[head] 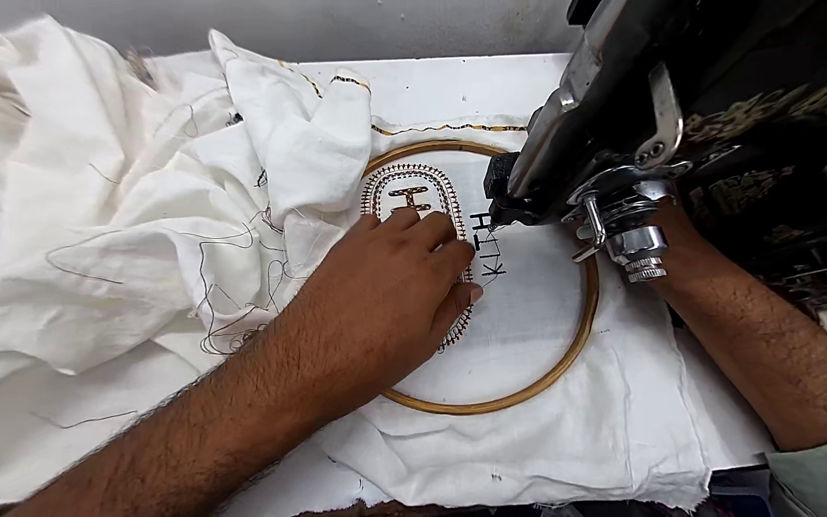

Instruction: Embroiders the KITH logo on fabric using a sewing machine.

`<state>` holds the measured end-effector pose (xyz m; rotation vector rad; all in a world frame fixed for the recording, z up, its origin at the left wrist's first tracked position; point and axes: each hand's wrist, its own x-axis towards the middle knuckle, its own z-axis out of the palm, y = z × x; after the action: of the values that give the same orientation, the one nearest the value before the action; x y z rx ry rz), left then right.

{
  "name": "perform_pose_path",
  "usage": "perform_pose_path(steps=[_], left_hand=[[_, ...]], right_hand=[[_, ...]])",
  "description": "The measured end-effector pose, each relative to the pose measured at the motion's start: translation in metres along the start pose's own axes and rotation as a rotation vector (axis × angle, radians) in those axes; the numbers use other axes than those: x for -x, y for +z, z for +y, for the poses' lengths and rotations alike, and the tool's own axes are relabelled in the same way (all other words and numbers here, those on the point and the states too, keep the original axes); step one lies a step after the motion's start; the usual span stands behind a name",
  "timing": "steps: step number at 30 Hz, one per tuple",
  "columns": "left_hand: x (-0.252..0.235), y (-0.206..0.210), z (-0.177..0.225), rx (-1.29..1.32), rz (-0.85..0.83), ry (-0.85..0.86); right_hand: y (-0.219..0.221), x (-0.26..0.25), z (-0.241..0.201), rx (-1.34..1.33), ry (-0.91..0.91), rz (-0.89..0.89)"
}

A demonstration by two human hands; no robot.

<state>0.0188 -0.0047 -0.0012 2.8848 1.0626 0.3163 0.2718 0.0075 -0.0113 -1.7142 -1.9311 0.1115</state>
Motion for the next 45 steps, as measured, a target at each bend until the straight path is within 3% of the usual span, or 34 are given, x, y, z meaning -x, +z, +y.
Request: perform_pose_path(steps=[2,5,8,11,16,21,24,27,32,45], left_hand=[[0.001,0.001,-0.001,0.007,-0.023,0.018],[0.0,0.001,-0.005,-0.009,-0.022,-0.003],[-0.002,0.001,-0.009,-0.063,-0.015,-0.05],[-0.003,-0.003,-0.002,-0.06,0.039,-0.03],[0.003,0.0,0.001,-0.076,-0.044,-0.025],[0.003,0.003,-0.006,-0.043,-0.131,-0.062],[0.004,0.003,-0.008,-0.007,-0.167,-0.067],[0.005,0.004,-0.006,-0.015,-0.184,-0.085],[0.008,0.002,-0.003,-0.015,-0.206,-0.086],[0.009,0.0,-0.001,0.006,-0.216,-0.092]], right_hand=[[-0.005,0.001,-0.003,0.031,-0.026,-0.01],[-0.033,0.001,-0.022,0.118,0.044,-0.181],[-0.047,-0.005,-0.014,0.157,0.066,-0.337],[-0.043,0.0,-0.027,0.096,0.054,-0.217],[-0.031,0.01,-0.02,0.134,-0.198,-0.198],[-0.041,0.009,-0.026,0.304,-0.035,-0.176],[-0.027,0.009,-0.015,0.244,-0.149,-0.069],[-0.004,0.001,0.006,0.251,-0.281,-0.217],[0.003,-0.002,0.011,0.344,-0.199,-0.467],[-0.004,0.002,0.005,0.304,-0.167,-0.497]])
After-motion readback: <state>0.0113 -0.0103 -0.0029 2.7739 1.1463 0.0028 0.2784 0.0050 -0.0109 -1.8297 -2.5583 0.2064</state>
